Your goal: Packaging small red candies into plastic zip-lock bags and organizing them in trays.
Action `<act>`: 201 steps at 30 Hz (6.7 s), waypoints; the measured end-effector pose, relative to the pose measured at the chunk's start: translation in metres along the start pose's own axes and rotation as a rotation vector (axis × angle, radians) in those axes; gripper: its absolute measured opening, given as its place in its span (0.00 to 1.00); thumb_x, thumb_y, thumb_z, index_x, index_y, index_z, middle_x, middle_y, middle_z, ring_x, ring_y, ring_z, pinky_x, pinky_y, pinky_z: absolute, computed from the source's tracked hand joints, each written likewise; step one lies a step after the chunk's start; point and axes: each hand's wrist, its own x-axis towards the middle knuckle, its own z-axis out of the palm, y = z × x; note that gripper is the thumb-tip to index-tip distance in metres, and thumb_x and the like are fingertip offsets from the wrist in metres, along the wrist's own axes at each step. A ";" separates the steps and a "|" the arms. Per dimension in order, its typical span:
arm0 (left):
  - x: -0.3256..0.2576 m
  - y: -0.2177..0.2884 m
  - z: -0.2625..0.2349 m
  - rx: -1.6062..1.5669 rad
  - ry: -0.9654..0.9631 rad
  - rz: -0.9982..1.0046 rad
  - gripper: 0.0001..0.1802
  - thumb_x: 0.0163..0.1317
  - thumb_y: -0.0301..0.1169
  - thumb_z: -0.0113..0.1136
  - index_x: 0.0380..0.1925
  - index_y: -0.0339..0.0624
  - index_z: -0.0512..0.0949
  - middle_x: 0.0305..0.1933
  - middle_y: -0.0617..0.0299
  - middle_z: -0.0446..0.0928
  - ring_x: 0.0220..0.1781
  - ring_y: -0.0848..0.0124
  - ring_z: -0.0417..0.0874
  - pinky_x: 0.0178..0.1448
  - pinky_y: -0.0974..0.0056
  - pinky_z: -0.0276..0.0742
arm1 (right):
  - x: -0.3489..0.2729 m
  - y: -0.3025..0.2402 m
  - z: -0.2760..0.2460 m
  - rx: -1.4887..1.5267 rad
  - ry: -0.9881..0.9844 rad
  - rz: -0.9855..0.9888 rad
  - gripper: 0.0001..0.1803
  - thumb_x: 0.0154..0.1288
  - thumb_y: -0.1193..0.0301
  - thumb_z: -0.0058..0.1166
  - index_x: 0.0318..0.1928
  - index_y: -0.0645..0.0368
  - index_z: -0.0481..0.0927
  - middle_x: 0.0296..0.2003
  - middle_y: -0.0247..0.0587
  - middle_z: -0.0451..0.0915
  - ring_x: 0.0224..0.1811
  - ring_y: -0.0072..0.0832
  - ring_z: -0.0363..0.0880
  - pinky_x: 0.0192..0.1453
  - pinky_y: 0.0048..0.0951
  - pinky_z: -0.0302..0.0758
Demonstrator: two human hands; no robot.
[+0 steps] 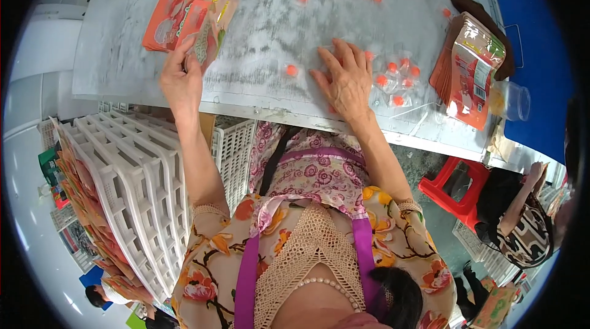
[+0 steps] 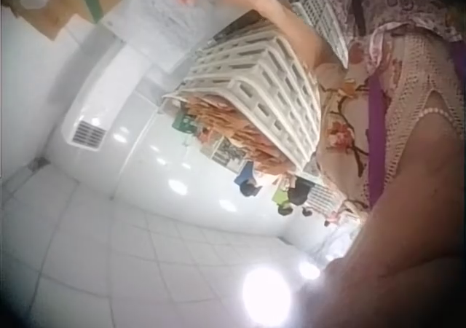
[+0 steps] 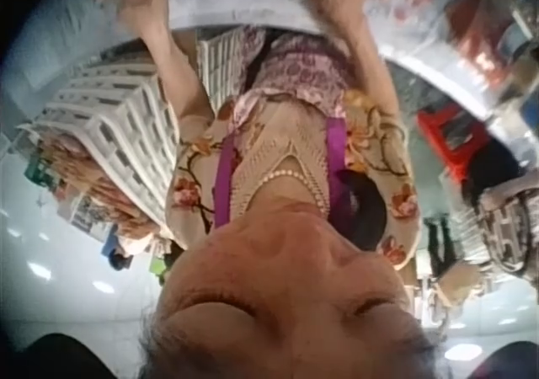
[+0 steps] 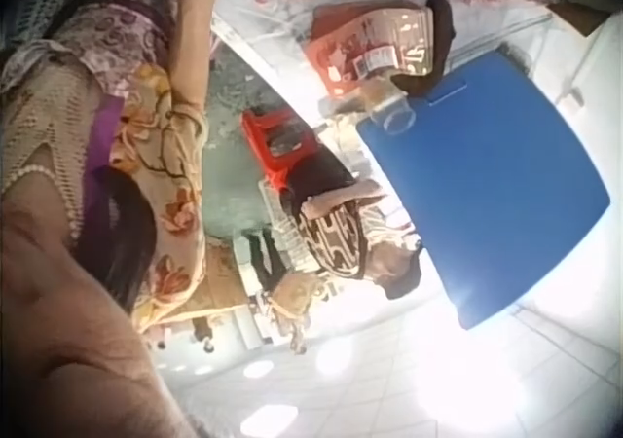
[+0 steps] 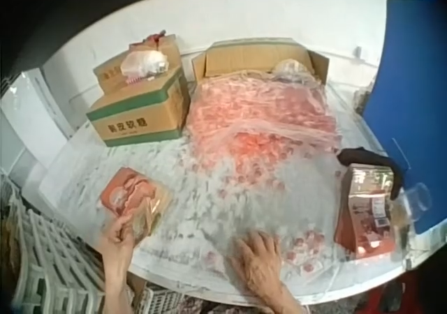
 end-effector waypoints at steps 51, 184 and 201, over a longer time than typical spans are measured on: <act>-0.027 0.085 0.096 -0.706 -0.253 -0.515 0.09 0.70 0.27 0.51 0.44 0.37 0.79 0.27 0.66 0.77 0.16 0.83 0.68 0.14 0.74 0.59 | 0.064 -0.072 0.012 1.049 0.408 0.251 0.09 0.73 0.68 0.50 0.44 0.61 0.78 0.33 0.35 0.78 0.34 0.21 0.74 0.40 0.26 0.74; 0.029 0.159 0.059 -0.217 -0.283 0.138 0.14 0.66 0.29 0.54 0.48 0.40 0.82 0.20 0.66 0.76 0.21 0.81 0.70 0.27 0.71 0.66 | -0.010 0.004 -0.037 0.598 -0.168 0.103 0.12 0.64 0.73 0.55 0.48 0.58 0.82 0.43 0.42 0.83 0.42 0.33 0.81 0.49 0.31 0.76; 0.047 0.094 0.059 -1.421 -0.252 0.519 0.19 0.65 0.30 0.60 0.55 0.36 0.77 0.49 0.57 0.83 0.46 0.71 0.83 0.52 0.66 0.78 | -0.003 -0.009 -0.041 0.414 -0.067 -0.176 0.16 0.59 0.75 0.60 0.50 0.57 0.80 0.42 0.45 0.79 0.42 0.44 0.81 0.45 0.39 0.78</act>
